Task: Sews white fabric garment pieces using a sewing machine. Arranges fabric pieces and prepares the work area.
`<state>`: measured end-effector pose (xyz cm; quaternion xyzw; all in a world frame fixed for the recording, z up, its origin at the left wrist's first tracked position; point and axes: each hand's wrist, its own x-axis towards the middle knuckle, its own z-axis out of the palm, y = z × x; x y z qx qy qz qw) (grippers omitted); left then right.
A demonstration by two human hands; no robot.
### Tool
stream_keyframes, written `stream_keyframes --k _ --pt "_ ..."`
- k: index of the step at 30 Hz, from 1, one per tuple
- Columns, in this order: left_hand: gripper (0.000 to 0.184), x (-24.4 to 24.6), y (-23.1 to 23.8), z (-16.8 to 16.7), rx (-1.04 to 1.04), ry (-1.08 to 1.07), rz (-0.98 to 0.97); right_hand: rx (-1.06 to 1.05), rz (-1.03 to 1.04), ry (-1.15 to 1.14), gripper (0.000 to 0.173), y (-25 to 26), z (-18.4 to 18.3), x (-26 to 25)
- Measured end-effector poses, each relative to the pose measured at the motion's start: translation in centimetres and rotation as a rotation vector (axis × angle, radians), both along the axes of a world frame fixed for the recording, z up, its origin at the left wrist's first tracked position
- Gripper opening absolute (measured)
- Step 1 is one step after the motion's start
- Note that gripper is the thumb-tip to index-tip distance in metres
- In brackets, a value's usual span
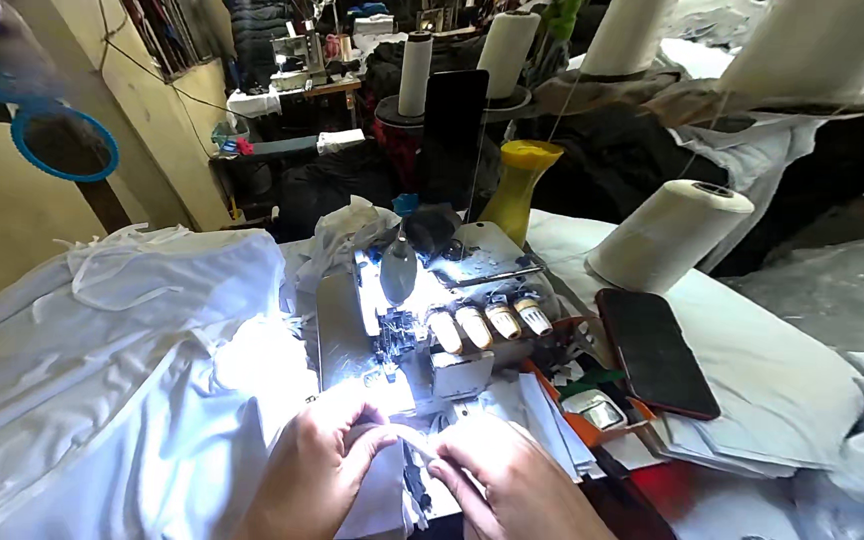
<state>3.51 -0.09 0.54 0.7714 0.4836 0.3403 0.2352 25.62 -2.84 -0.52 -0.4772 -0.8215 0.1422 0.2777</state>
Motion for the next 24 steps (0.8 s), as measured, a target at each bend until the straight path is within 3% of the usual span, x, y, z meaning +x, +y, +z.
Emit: stream_keyframes --k 4,9,15,20,24 --pt "0.019 0.2 0.1 -0.7 0.082 -0.01 -0.079 -0.013 -0.062 0.237 0.023 -0.6 -0.7 -2.2" --pt "0.017 0.0 -0.2 -0.4 0.071 0.064 0.001 0.219 -0.233 0.149 0.019 1.8 -3.5 -1.8" --pt "0.02 0.8 -0.1 -0.8 -0.012 -0.014 0.036 0.202 -0.127 0.191 0.028 2.2 -3.5 -1.5" --pt "0.024 0.7 0.3 -1.3 0.091 0.027 0.011 0.111 -0.039 0.404 0.024 3.1 -4.1 -1.5" --pt "0.026 0.6 0.8 -2.5 0.206 0.039 0.022 0.118 -0.071 0.356 0.026 3.5 -3.6 -1.3"
